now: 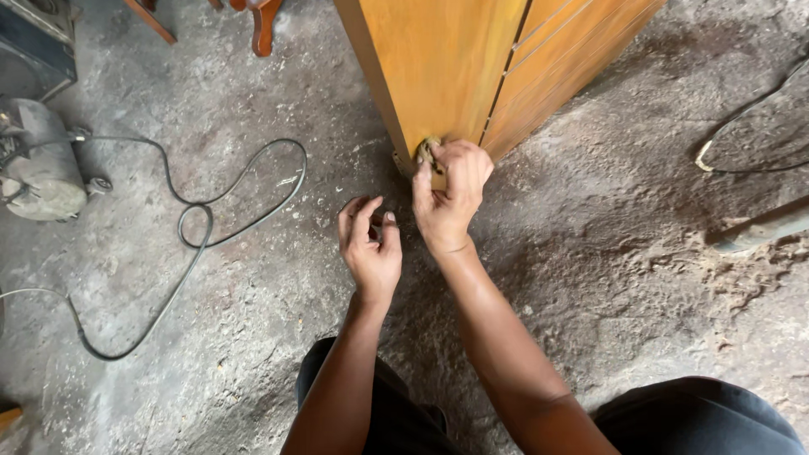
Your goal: The person rubs a wooden cabinet with a cloth, then walks to a supply area to dip the cloth into a can of liquid. After returning, the person continues rubbing the cabinet surface. The person then washes their hands with liquid soap and a cloth before handling a paint can and brush.
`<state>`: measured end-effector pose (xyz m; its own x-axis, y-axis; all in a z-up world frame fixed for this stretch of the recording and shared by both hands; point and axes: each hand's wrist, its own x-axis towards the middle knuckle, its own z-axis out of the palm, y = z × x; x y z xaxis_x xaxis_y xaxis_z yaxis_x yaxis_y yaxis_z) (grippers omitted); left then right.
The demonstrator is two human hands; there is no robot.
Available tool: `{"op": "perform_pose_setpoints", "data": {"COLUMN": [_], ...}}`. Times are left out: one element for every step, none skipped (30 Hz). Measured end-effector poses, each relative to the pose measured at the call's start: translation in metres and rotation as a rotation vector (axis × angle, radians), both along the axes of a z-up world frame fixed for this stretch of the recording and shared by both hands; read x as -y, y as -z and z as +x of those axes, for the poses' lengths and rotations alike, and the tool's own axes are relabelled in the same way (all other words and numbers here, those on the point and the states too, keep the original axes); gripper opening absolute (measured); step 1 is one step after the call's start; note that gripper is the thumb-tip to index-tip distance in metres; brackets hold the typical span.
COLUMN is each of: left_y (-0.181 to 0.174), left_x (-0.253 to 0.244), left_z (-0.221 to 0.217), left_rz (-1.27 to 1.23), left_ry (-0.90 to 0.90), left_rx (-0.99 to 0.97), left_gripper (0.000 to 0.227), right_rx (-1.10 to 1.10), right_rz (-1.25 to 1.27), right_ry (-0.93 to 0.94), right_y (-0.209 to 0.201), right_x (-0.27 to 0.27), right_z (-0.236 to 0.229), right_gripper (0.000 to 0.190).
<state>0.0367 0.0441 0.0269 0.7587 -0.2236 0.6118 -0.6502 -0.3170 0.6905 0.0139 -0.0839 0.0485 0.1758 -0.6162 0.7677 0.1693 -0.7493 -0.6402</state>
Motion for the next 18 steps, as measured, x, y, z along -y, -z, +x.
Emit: {"op": "perform_pose_setpoints", "data": {"left_y": [0.001,0.003,0.005,0.007,0.008,0.009,0.011,0.014,0.017,0.020,0.022,0.023,0.023,0.024,0.025,0.026,0.028,0.029], "left_x": [0.000,-0.003,-0.005,-0.003,-0.001,0.000,0.000,0.000,0.000,0.001,0.002,0.002,0.003,0.002,0.002,0.001,0.000,-0.002], "left_z": [0.002,0.000,-0.001,0.002,0.005,0.006,0.007,0.007,0.007,0.007,0.008,0.010,0.012,0.013,0.013,0.013,0.013,0.012], "left_rz": [-0.004,-0.003,-0.003,0.017,0.036,0.051,0.065,0.082,0.099,0.084,0.069,0.060,0.060,0.061,0.062,0.051,0.040,0.032], "left_ry": [0.008,0.017,0.027,0.023,0.019,0.018,0.033,0.045,0.057,0.065,0.074,0.079,0.067,0.058,0.048,0.056,0.065,0.074], "left_rx": [0.011,0.017,0.023,0.017,0.011,0.012,0.075,0.132,0.188,0.103,0.017,-0.066,-0.039,-0.015,0.009,0.024,0.040,0.056], "left_gripper": [0.032,0.032,0.032,0.032,0.031,0.031,0.032,0.033,0.034,0.033,0.032,0.031,0.031,0.031,0.031,0.031,0.031,0.031], "right_rx": [-0.006,-0.019,-0.033,-0.040,-0.021,0.004,0.029,0.053,0.078,0.104,0.105,0.109,0.112,0.070,0.027,-0.019,-0.028,-0.037], "right_rz": [0.008,0.035,0.062,0.090,0.082,0.069,0.056,0.061,0.066,0.067,0.052,0.043,0.033,0.066,0.098,0.130,0.227,0.327], "right_ry": [0.010,0.008,0.005,0.006,0.003,0.003,0.002,-0.010,-0.023,-0.033,-0.017,-0.006,0.006,0.013,0.020,0.025,-0.001,-0.028], "right_y": [0.002,0.004,0.005,0.003,0.000,-0.004,-0.008,-0.011,-0.013,-0.013,-0.013,-0.010,-0.006,0.001,0.009,0.017,0.026,0.032], "right_x": [-0.002,-0.006,-0.010,-0.010,-0.010,-0.010,-0.009,-0.008,-0.006,-0.004,-0.002,-0.001,-0.001,-0.003,-0.005,-0.008,-0.010,-0.012], "right_z": [0.003,0.001,-0.001,0.001,0.001,0.001,0.000,0.000,0.000,0.001,0.002,0.005,0.008,0.009,0.010,0.011,0.010,0.009], "right_gripper": [0.022,0.022,0.022,0.022,0.022,0.021,0.021,0.020,0.020,0.020,0.020,0.020,0.020,0.020,0.019,0.019,0.018,0.017]}}
